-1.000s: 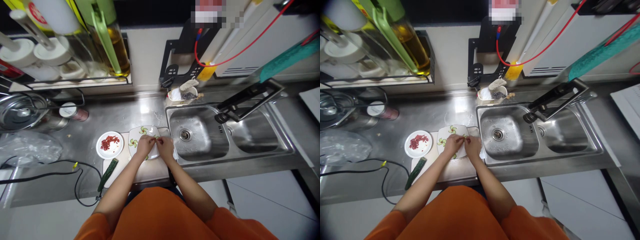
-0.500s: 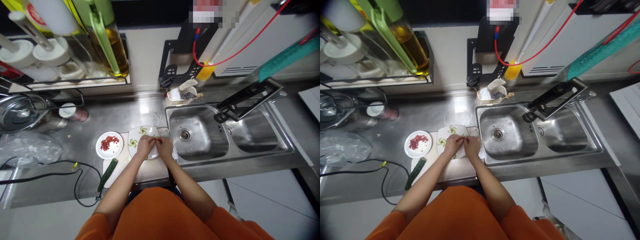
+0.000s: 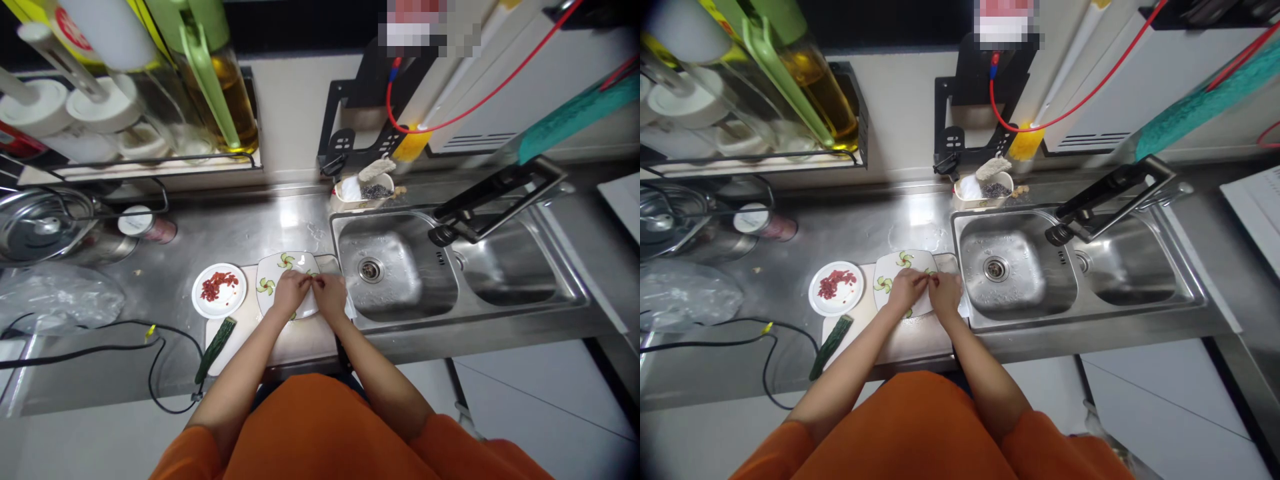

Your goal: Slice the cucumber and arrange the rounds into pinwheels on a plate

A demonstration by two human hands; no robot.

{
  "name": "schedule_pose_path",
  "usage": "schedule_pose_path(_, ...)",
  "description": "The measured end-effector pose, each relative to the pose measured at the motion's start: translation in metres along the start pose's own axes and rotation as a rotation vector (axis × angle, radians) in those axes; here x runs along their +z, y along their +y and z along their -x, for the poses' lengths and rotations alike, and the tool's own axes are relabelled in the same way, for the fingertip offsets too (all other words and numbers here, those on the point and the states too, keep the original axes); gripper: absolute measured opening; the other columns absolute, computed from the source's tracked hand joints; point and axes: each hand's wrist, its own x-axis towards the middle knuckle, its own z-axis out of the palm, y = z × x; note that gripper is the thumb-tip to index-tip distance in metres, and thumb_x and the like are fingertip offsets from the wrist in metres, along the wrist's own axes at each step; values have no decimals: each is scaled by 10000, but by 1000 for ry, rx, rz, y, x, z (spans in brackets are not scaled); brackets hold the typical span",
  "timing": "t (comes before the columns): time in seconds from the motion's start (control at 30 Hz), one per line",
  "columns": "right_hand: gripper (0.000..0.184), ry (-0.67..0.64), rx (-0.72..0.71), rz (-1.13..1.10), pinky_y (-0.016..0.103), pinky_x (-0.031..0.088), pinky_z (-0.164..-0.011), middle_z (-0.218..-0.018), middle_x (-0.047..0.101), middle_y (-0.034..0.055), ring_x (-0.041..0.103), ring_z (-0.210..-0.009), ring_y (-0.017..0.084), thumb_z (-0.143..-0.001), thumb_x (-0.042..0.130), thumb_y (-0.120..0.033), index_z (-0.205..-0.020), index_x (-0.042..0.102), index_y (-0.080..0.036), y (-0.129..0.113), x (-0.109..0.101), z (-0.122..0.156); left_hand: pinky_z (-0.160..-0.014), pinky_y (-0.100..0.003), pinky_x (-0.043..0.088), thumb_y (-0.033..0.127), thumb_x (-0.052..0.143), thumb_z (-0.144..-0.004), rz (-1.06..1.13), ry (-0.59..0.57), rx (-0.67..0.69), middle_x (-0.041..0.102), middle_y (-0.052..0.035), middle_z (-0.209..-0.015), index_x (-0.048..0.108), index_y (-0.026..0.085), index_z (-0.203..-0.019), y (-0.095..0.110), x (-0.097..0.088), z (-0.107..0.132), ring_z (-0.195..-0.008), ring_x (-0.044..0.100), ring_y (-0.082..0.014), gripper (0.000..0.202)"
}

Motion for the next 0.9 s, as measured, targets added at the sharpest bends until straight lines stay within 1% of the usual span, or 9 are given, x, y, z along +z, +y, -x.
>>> schedule_pose_path(0.2, 125, 2, 3, -25, 286, 315, -752, -811, 662, 26, 515, -806, 174, -808, 551, -254, -787, 666, -211, 2, -4, 1, -811, -318, 444, 211, 594, -792, 8, 20, -5, 673, -37, -760, 709, 200, -849, -1, -2, 1, -797, 574, -175, 129)
schedule_pose_path(0.37, 131, 10, -4, -20, 281, 318, -756, -807, 658, 22, 513, -795, 164, -805, 542, -249, -769, 662, -211, 3, -8, 3, -806, -321, 454, 191, 601, -782, 12, 31, -13, 678, -42, -766, 707, 196, -847, 0, -6, 1, -796, 587, -176, 124)
schedule_pose_path(0.47, 136, 15, -2, -19, 285, 318, -763, -809, 654, 26, 516, -805, 168, -801, 537, -246, -767, 665, -211, 3, -10, 5, -811, -327, 456, 183, 598, -781, 0, 34, -18, 679, -45, -766, 707, 193, -848, 2, -11, 2, -799, 592, -179, 129)
schedule_pose_path(0.57, 144, 24, -21, -26, 286, 318, -762, -802, 653, 31, 519, -818, 173, -804, 531, -242, -783, 670, -209, 3, -14, 7, -825, -327, 460, 174, 597, -775, -2, 75, -26, 686, -48, -795, 706, 189, -858, 5, -19, 6, -826, 594, -183, 138)
schedule_pose_path(0.67, 144, 14, -57, -36, 285, 313, -769, -793, 653, 20, 518, -816, 168, -808, 528, -235, -789, 668, -206, 1, -18, 12, -827, -322, 464, 188, 595, -779, 1, 145, -26, 692, -47, -821, 703, 184, -864, 6, -30, 17, -840, 592, -184, 138)
schedule_pose_path(0.73, 141, -8, -82, -40, 285, 305, -772, -781, 651, 10, 514, -811, 164, -809, 529, -231, -790, 666, -204, -1, -19, 18, -816, -318, 467, 210, 588, -787, -9, 179, -25, 694, -46, -830, 702, 185, -869, 2, -39, 29, -831, 593, -182, 143)
schedule_pose_path(0.8, 135, -38, -110, -40, 285, 297, -763, -769, 649, 4, 505, -813, 165, -810, 533, -226, -788, 665, -206, -4, -18, 25, -809, -314, 469, 236, 576, -796, -36, 206, -45, 694, -53, -846, 703, 184, -874, -7, -51, 44, -826, 596, -183, 158)
schedule_pose_path(0.9, 131, -80, -164, -17, 285, 281, -724, -771, 650, 4, 483, -851, 184, -817, 541, -232, -780, 666, -220, -10, -15, 37, -820, -316, 464, 259, 543, -805, -116, 238, -168, 698, -55, -863, 708, 197, -871, -27, -72, 68, -833, 601, -191, 188)
